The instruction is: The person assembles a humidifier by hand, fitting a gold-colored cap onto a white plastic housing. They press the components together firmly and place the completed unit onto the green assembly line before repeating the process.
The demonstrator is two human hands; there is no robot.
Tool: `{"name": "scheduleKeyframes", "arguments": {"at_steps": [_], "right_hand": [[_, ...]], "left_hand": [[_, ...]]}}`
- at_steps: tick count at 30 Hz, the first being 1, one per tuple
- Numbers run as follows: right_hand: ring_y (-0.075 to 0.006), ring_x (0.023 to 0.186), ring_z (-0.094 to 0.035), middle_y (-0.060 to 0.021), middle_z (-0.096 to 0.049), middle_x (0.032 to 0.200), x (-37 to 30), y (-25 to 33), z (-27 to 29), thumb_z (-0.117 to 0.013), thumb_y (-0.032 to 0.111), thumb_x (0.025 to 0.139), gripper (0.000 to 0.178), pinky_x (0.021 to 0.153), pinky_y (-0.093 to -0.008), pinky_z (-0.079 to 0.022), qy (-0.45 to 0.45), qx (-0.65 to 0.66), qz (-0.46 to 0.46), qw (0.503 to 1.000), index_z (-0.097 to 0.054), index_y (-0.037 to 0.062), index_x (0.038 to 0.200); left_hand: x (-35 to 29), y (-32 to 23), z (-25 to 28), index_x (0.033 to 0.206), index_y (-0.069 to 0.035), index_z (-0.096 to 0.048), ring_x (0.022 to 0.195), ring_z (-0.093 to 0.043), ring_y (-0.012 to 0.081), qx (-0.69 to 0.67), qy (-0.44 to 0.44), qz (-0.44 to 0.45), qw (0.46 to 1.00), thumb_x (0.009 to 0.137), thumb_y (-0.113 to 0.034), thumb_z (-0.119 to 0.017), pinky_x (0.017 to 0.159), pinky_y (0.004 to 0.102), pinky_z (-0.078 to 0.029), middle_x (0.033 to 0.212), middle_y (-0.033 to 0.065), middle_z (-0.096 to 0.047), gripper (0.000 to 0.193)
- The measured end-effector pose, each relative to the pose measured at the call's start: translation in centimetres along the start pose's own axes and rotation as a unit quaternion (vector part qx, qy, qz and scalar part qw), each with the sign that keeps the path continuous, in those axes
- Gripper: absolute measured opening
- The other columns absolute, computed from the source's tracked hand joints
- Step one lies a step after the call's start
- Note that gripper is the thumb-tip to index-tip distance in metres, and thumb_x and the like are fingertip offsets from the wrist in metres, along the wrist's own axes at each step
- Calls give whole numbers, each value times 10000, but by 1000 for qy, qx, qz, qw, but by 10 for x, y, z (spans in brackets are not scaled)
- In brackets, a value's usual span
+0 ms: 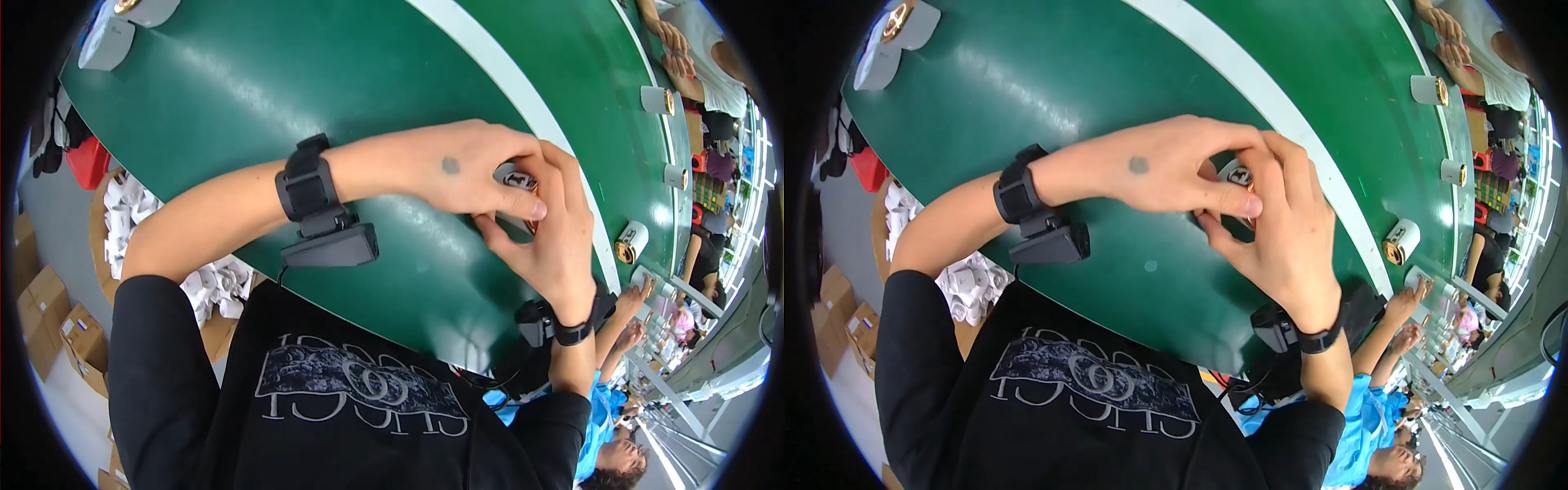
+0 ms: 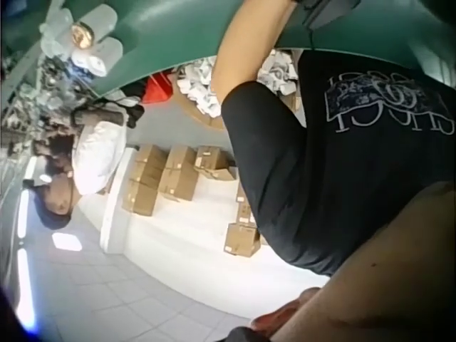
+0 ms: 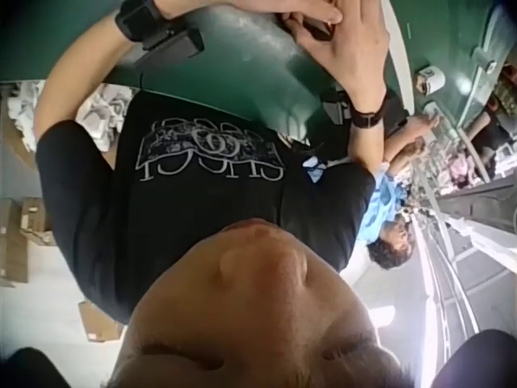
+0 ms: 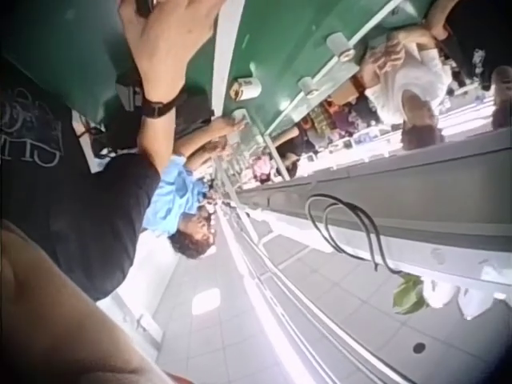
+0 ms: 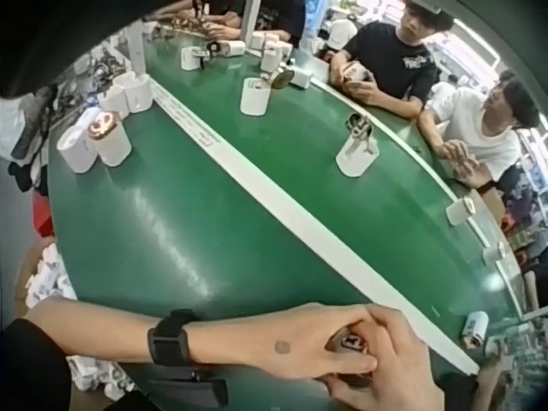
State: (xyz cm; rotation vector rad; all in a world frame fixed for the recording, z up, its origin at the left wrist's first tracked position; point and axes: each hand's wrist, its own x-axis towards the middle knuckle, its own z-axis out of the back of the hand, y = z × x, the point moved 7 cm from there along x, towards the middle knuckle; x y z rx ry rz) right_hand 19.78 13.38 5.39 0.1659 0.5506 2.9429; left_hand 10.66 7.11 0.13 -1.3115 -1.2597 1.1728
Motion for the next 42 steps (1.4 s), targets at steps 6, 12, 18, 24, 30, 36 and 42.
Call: {"name": "scheduleKeyframes", "arguments": {"at_steps": [6, 12, 18, 24, 30, 36, 42], "right_hand": [[-351, 939, -701, -134, -673, 1180, -11, -20, -4, -801, 87, 759, 313, 758, -405, -594, -162, 48, 74, 983, -664, 54, 1039], [-368, 993, -686, -152, -663, 1175, -6, -99, 40, -785, 170, 833, 339, 824, -410, -573, -184, -58, -38, 980, -653, 54, 1123], [-367, 1072, -655, -184, -618, 1252, -7, -179, 39, -748, 292, 917, 492, 923, -420, -543, -133, -80, -210, 965, -568, 65, 1315], [-306, 1119, -649, -174, -626, 1280, -15, -173, 56, -656, 372, 1002, 546, 970, -407, -518, -128, -260, -122, 949, -525, 36, 1412], [-200, 1188, -613, -115, -643, 1335, 19, -150, 27, -507, 430, 1091, 550, 1015, -360, -485, -84, 415, -240, 874, -542, -2, 1431], [-187, 1232, -598, -104, -647, 1330, 20, -85, -1, -537, 418, 1085, 539, 1030, -332, -478, 125, 456, -162, 866, -575, -11, 1409], [-160, 1194, -611, -96, -653, 1308, 18, -58, 9, -674, 146, 991, 432, 1021, -302, -482, 119, 541, -130, 822, -585, -35, 1373]], "left_hand": [[3, 2, -9, 1381, 33, -524, 818, -722, 164, 7, -30, 3, 1000, 967, -206, -731, 677, 307, -579, 1230, 141, -653, 521], [33, 3, 91, 1418, 25, -479, 922, -727, 357, 145, -298, -61, 941, 880, -381, -796, 793, 422, -602, 1266, 245, -605, 744], [124, -16, 158, 1400, -15, -507, 1009, -699, 413, 337, -480, -131, 800, 817, -395, -840, 898, 459, -572, 1242, 204, -628, 771], [147, -10, 154, 1381, -71, -547, 1033, -697, 382, 267, -370, -127, 881, 791, -335, -852, 912, 451, -558, 1166, 152, -694, 715], [52, -12, 43, 1421, -63, -488, 711, -733, 147, 114, -141, -34, 983, 868, -128, -813, 623, 296, -560, 1061, 131, -718, 645], [-2, -4, 13, 1400, -56, -491, 717, -737, 166, 87, -124, 14, 988, 879, -103, -798, 631, 314, -568, 1120, 136, -701, 607], [-11, -10, 22, 1392, -56, -490, 719, -738, 174, 109, -125, -11, 986, 884, -106, -795, 628, 327, -570, 1127, 142, -692, 595]]}}
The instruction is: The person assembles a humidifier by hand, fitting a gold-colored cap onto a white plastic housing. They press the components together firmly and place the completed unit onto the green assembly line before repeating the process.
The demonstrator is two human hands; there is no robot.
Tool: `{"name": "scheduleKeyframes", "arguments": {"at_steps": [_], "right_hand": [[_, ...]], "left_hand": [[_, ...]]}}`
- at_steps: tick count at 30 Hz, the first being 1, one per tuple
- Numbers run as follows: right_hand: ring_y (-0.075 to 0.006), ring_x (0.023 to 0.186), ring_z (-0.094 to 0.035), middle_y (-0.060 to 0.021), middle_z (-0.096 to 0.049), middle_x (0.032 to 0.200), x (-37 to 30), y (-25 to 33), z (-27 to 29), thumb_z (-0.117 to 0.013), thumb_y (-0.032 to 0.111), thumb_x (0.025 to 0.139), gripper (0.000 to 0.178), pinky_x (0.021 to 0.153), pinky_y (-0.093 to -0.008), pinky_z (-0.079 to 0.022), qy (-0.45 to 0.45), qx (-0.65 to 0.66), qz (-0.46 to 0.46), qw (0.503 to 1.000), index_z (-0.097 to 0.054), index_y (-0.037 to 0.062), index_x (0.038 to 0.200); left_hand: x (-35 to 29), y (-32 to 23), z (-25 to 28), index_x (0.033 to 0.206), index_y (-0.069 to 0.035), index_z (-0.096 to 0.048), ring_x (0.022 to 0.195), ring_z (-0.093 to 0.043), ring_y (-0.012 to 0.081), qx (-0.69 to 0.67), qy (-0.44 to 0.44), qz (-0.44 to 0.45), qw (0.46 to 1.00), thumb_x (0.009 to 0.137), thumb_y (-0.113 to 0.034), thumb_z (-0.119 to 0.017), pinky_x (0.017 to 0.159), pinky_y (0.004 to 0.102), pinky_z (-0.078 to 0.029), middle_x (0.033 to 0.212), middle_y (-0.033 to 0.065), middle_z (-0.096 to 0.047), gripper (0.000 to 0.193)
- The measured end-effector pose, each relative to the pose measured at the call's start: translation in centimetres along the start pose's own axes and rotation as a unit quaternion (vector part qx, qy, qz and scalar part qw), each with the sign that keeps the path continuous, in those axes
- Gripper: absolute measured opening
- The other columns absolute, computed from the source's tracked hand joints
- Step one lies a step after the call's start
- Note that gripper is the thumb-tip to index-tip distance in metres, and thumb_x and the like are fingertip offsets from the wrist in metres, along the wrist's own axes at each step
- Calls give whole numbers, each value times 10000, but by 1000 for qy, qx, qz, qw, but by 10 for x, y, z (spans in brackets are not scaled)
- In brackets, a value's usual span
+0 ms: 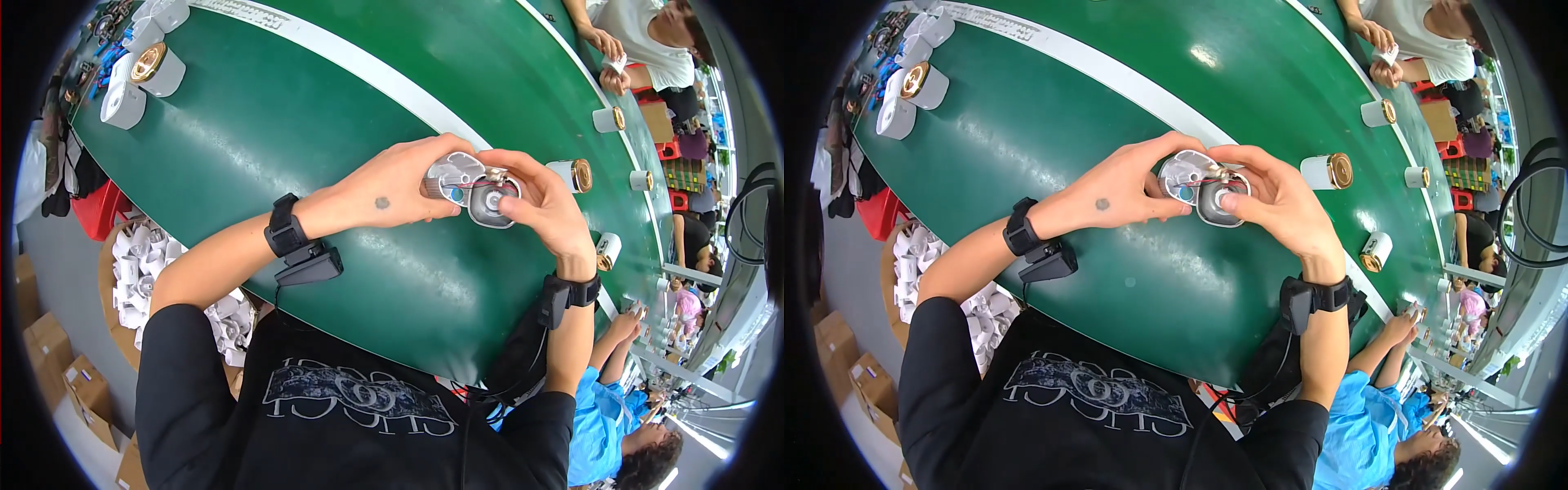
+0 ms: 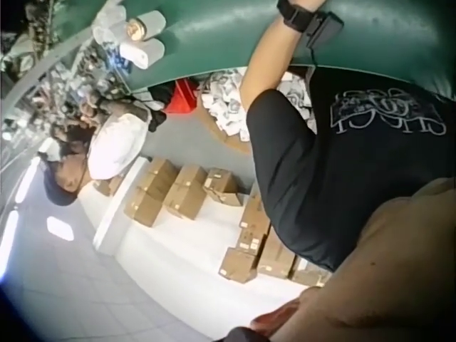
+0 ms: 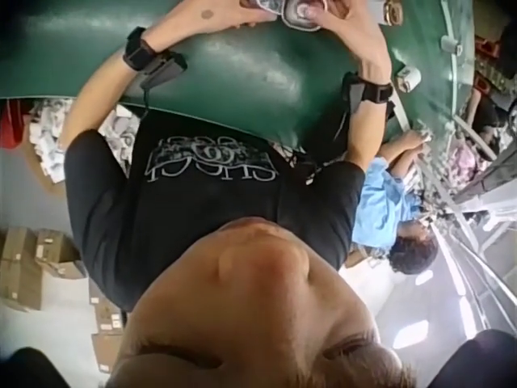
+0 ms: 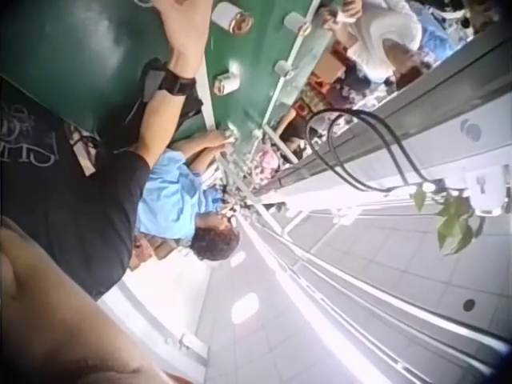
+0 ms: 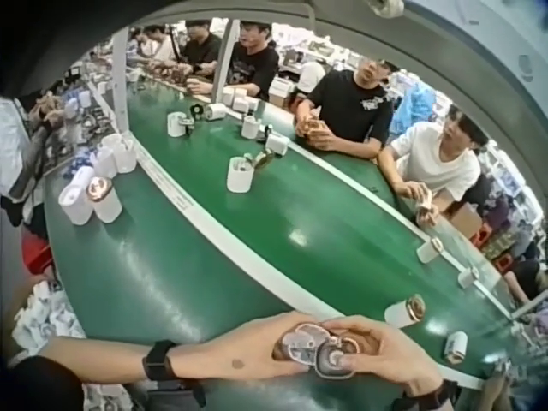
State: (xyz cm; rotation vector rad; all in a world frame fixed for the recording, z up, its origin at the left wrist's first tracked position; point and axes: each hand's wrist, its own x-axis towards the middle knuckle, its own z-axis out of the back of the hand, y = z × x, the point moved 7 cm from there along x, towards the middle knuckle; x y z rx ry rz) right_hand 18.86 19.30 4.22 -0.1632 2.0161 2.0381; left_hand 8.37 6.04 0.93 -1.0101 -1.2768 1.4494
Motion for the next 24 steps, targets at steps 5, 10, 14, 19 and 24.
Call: {"name": "scheduleKeyframes", "arguments": {"at_steps": [5, 10, 14, 19, 24], "right_hand": [[-134, 1079, -637, -70, -670, 1209, -8, 6, 10, -714, -19, 889, 406, 928, -292, -511, -110, -157, -2, 981, -636, -22, 1288], [-147, 953, -654, -73, -673, 1092, -9, 45, -14, -713, 26, 901, 336, 820, -310, -521, -183, -405, 19, 896, -674, 18, 1235], [-189, 845, -649, -96, -671, 1034, -1, 39, -33, -697, 55, 924, 281, 748, -330, -510, -150, -432, 71, 887, -694, 46, 1205], [-245, 897, -665, -109, -667, 1042, -3, 30, -29, -652, 43, 953, 276, 821, -330, -524, -157, -381, 107, 905, -675, 45, 1228], [-266, 1036, -655, -126, -646, 1141, -8, 26, -31, -592, 3, 979, 262, 921, -338, -512, -123, -372, 136, 910, -653, 49, 1229]], "left_hand": [[-2, 3, -3, 1374, -49, -515, 699, -730, 170, 4, 3, 2, 1000, 901, -152, -787, 619, 321, -563, 1099, 136, -694, 556], [-3, -3, -10, 1324, -45, -562, 714, -716, 205, 66, -13, -46, 997, 947, -263, -734, 634, 349, -551, 1055, 132, -693, 468], [1, 2, -16, 1283, -63, -593, 790, -717, 270, 65, -7, 0, 998, 973, -338, -686, 686, 416, -551, 1076, 145, -701, 425], [-3, 9, -20, 1292, -52, -589, 752, -735, 226, -58, 25, 100, 993, 1008, -336, -643, 594, 364, -546, 1037, 115, -706, 406], [-5, 21, -25, 1301, -24, -581, 715, -747, 188, -129, 68, 141, 979, 1028, -333, -605, 536, 299, -546, 1018, 98, -704, 413]]}}
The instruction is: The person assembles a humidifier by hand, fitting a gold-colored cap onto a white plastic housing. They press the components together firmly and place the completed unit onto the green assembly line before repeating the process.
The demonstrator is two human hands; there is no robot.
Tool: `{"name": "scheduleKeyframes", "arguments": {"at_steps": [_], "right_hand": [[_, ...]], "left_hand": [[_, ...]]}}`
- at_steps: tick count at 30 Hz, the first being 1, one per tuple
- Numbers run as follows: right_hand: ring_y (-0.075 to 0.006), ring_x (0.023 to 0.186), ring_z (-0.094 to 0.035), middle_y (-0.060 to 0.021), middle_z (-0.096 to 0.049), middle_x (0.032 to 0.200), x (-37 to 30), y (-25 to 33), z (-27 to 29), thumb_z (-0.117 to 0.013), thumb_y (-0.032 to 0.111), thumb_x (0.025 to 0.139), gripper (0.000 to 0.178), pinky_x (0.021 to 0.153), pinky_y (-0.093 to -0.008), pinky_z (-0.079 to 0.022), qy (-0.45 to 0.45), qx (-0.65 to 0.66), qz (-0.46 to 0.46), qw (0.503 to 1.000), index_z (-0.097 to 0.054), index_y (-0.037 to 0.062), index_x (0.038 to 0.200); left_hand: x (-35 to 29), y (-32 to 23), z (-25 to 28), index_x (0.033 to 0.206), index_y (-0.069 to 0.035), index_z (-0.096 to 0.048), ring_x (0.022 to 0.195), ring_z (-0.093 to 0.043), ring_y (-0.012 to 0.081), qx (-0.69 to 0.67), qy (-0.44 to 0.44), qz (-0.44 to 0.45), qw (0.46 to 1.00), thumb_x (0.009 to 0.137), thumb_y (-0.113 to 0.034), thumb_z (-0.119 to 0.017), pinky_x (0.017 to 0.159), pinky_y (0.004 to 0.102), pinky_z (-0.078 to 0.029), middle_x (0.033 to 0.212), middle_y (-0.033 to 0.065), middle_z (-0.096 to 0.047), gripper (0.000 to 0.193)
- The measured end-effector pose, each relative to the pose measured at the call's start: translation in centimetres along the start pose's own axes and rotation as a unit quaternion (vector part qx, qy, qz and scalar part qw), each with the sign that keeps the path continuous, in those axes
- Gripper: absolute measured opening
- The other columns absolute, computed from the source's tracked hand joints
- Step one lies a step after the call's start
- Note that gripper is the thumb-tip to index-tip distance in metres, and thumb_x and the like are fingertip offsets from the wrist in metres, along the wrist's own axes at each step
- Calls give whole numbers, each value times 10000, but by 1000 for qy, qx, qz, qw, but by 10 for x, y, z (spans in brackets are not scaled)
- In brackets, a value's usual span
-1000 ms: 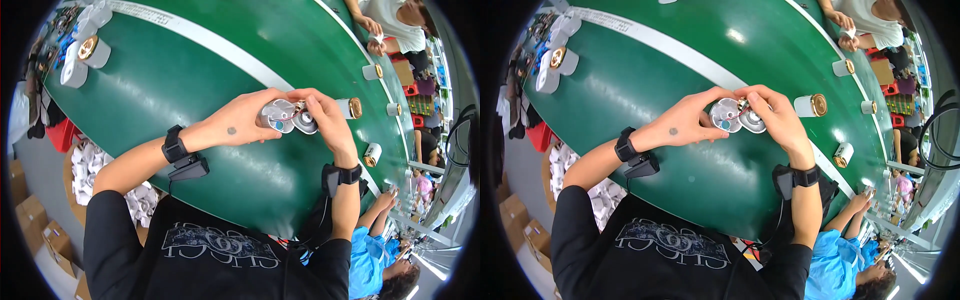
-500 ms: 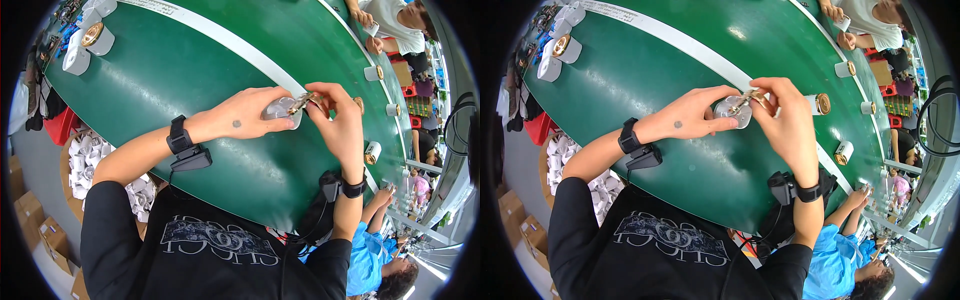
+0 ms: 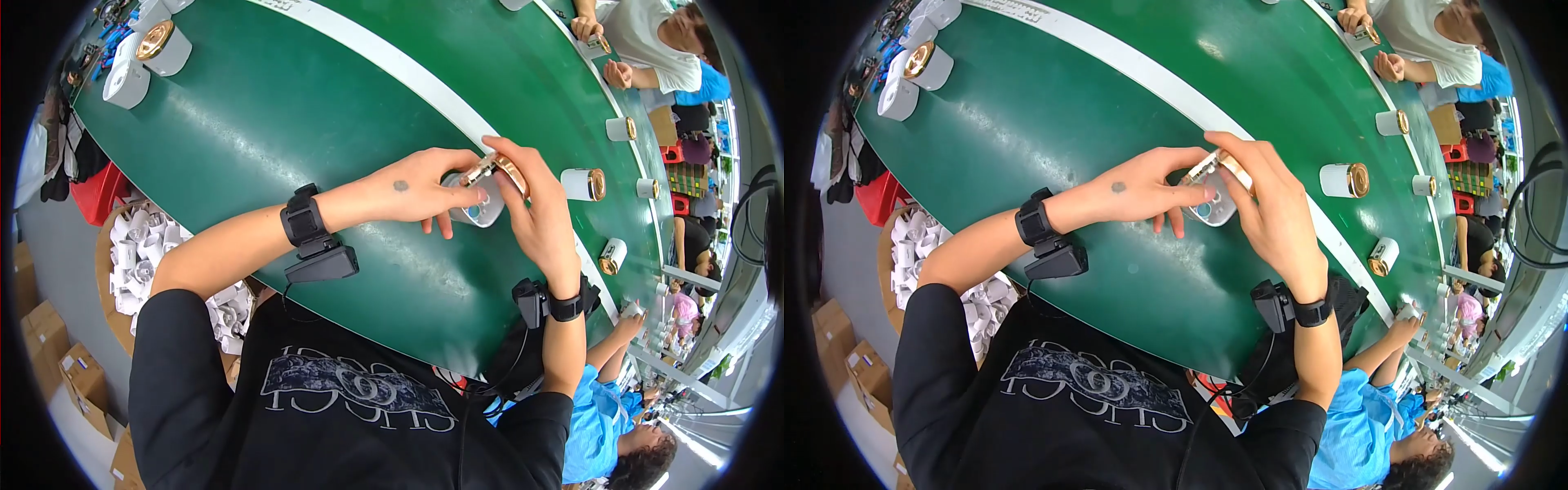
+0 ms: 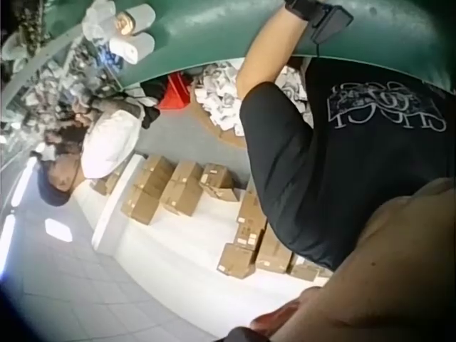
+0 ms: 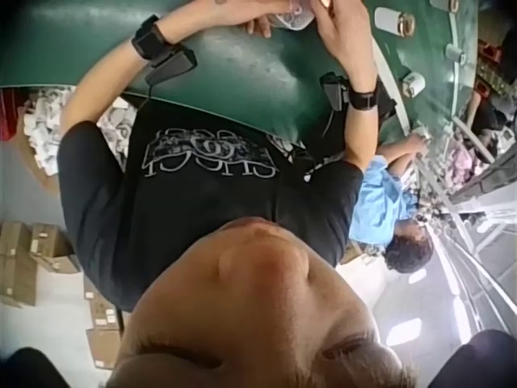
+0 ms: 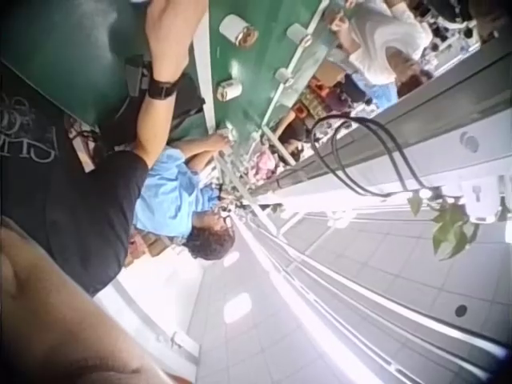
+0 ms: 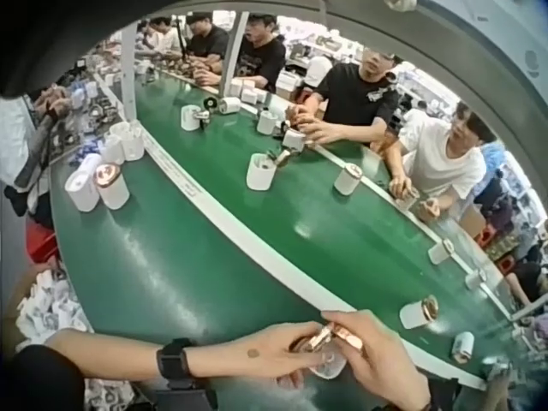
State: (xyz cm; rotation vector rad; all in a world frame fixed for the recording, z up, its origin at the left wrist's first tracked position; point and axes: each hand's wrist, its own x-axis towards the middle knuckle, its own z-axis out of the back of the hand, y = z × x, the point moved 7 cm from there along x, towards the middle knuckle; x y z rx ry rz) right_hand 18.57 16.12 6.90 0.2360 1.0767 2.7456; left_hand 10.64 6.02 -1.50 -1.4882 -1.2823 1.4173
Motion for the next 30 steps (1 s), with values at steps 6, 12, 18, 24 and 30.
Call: {"name": "scheduleKeyframes", "arguments": {"at_steps": [6, 12, 18, 24, 30], "right_hand": [[-299, 1156, -610, -158, -592, 1257, -14, -23, -2, -570, 96, 1023, 247, 993, -384, -484, 30, 12, 21, 999, -612, 50, 1262], [-345, 1107, -604, -192, -538, 1270, -24, -33, -8, -642, 198, 990, 382, 947, -413, -510, 25, 72, 16, 997, -562, 20, 1319], [-356, 1080, -611, -195, -524, 1285, -23, -12, -4, -699, 158, 931, 473, 920, -411, -530, 41, -44, 57, 997, -551, 6, 1354], [-333, 1125, -597, -183, -551, 1306, -33, -1, 1, -692, 261, 933, 552, 954, -400, -505, -7, -125, 44, 991, -544, 40, 1416], [-350, 1130, -598, -185, -567, 1294, -31, 12, 0, -765, 118, 827, 613, 954, -415, -517, -18, -167, 68, 983, -566, 45, 1402]], "left_hand": [[-1, 1, -2, 1316, -13, -570, 725, -753, 196, 1, 18, -45, 999, 1022, -313, -621, 567, 293, -570, 1047, 111, -704, 423], [1, 4, -1, 1355, -38, -551, 731, -744, 172, -4, 17, -19, 1000, 1001, -290, -693, 592, 281, -579, 1053, 104, -709, 457], [-2, 4, 0, 1384, -30, -521, 743, -736, 160, 28, 39, -73, 996, 944, -243, -769, 627, 284, -581, 1024, 108, -718, 549], [0, 3, -2, 1393, -23, -510, 740, -734, 160, 32, 41, -78, 996, 917, -232, -803, 638, 291, -581, 1025, 119, -722, 596], [0, 3, -1, 1396, -20, -507, 736, -737, 169, 39, 38, -80, 995, 913, -242, -809, 638, 294, -584, 1036, 129, -718, 612]]}}
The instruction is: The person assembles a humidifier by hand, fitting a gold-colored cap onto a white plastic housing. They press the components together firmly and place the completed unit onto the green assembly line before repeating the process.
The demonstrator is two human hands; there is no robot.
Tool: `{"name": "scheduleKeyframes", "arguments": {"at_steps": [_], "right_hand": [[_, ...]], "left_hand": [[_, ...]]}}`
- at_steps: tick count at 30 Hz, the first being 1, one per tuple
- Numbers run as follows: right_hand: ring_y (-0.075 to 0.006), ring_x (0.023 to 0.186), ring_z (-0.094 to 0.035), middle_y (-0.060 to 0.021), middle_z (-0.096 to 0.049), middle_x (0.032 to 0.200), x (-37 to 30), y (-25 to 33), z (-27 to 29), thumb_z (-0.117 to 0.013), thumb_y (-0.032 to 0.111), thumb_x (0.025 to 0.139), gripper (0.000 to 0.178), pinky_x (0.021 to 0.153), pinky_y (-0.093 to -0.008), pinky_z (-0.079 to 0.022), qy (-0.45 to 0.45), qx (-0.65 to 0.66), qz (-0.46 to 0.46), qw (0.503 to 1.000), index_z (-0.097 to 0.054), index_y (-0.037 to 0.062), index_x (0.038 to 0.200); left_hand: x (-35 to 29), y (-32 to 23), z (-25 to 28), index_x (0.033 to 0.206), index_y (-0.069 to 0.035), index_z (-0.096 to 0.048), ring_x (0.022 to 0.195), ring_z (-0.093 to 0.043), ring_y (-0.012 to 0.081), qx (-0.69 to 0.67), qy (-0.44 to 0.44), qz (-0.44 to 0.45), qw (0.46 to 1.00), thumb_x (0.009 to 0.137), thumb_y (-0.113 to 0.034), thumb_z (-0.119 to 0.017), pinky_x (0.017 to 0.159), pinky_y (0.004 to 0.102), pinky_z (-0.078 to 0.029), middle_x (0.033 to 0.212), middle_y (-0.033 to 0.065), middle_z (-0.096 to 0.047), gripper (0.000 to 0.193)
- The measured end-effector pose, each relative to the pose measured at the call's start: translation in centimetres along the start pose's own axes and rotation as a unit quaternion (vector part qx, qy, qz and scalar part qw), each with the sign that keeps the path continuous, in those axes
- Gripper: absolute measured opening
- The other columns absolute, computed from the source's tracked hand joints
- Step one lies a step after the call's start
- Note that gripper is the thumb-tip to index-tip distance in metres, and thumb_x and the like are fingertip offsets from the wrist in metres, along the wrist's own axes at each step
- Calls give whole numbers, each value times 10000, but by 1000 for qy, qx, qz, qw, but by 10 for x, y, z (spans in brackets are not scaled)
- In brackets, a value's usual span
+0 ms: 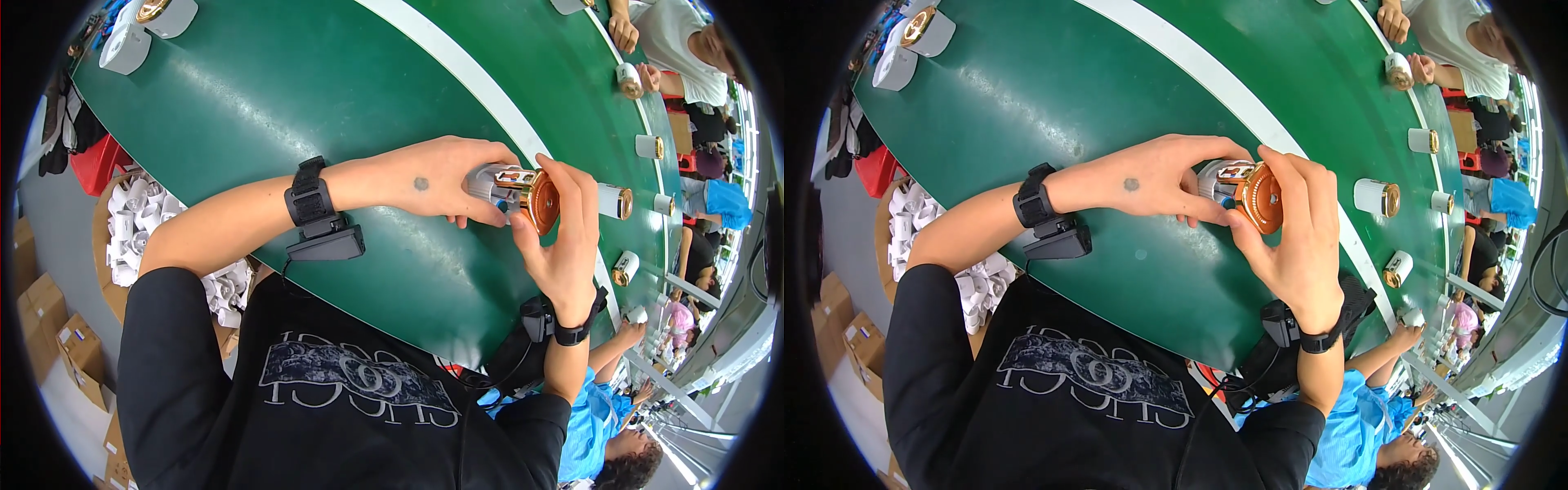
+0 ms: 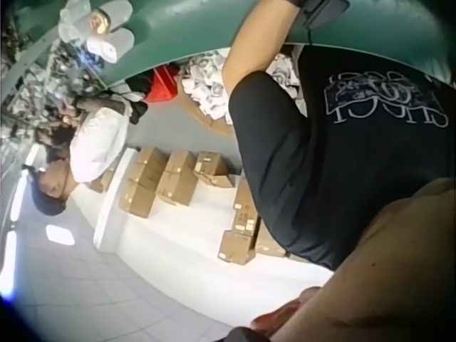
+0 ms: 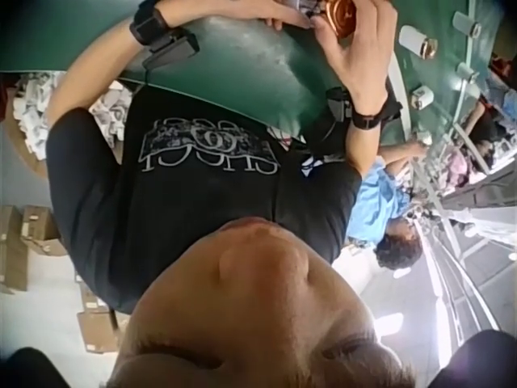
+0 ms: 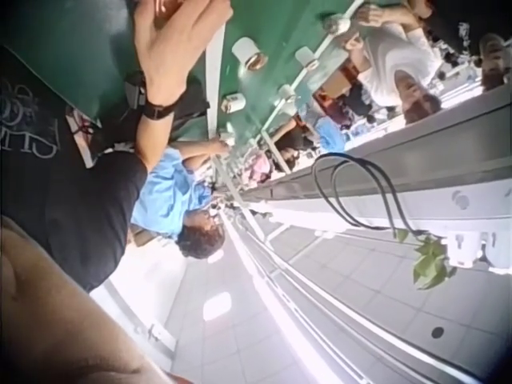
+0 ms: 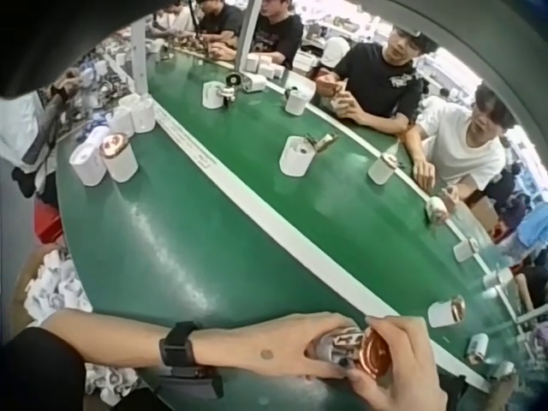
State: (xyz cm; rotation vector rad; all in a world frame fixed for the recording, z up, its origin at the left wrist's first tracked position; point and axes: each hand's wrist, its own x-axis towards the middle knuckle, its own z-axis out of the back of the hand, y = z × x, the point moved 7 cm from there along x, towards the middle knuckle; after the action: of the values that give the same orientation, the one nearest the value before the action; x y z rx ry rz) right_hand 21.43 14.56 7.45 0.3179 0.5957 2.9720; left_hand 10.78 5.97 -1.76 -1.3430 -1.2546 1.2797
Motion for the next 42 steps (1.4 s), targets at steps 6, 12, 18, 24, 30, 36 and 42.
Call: {"name": "scheduleKeyframes", "arguments": {"at_steps": [6, 12, 18, 24, 30, 36, 42], "right_hand": [[-350, 1144, -598, -180, -581, 1284, 6, 5, -1, -785, 155, 840, 604, 959, -414, -517, 20, -22, -3, 1000, -576, 52, 1397], [-343, 1091, -588, -156, -603, 1235, 8, 7, 0, -850, 149, 771, 658, 895, -427, -526, 5, -49, 3, 999, -594, 44, 1368], [-342, 1079, -588, -152, -605, 1228, 8, 7, -3, -852, 174, 783, 645, 885, -430, -526, 7, -41, 0, 999, -599, 40, 1360], [-344, 1074, -588, -152, -598, 1237, 15, 10, -4, -838, 186, 806, 642, 882, -428, -527, 34, -60, 3, 998, -584, 38, 1378], [-353, 1081, -599, -166, -576, 1283, 19, 11, -4, -791, 146, 856, 609, 908, -431, -528, 79, -44, 2, 996, -554, 31, 1405], [-327, 1147, -616, -177, -577, 1309, 15, -2, 0, -735, 151, 913, 552, 984, -401, -504, 122, 105, -133, 978, -550, 37, 1419], [-319, 1151, -622, -169, -577, 1310, 15, 5, -1, -723, 148, 925, 532, 984, -388, -498, 95, 57, -124, 986, -553, 46, 1420]], "left_hand": [[0, 1, 3, 1401, -7, -506, 735, -738, 172, 21, -5, -8, 1000, 913, -274, -815, 634, 297, -589, 1063, 138, -701, 638], [-1, 2, 4, 1402, -4, -512, 738, -737, 168, 32, -7, -29, 999, 921, -305, -808, 630, 299, -592, 1061, 137, -691, 640], [0, 1, 4, 1407, -5, -514, 743, -737, 167, 29, -6, -29, 999, 923, -288, -802, 627, 297, -591, 1056, 136, -692, 630], [-1, 2, 7, 1417, -2, -509, 747, -739, 169, 27, -3, -21, 999, 920, -279, -805, 635, 298, -595, 1070, 139, -695, 642], [0, 5, 7, 1449, 9, -490, 772, -744, 194, 3, 1, -14, 1000, 918, -226, -805, 648, 306, -602, 1139, 141, -671, 661], [1, 3, 4, 1462, 17, -482, 800, -747, 211, 4, 11, -19, 1000, 915, -187, -800, 660, 312, -602, 1202, 138, -626, 665], [2, 1, 4, 1458, 15, -488, 801, -748, 221, 12, 8, -22, 1000, 906, -209, -809, 670, 322, -598, 1172, 142, -610, 677]]}}
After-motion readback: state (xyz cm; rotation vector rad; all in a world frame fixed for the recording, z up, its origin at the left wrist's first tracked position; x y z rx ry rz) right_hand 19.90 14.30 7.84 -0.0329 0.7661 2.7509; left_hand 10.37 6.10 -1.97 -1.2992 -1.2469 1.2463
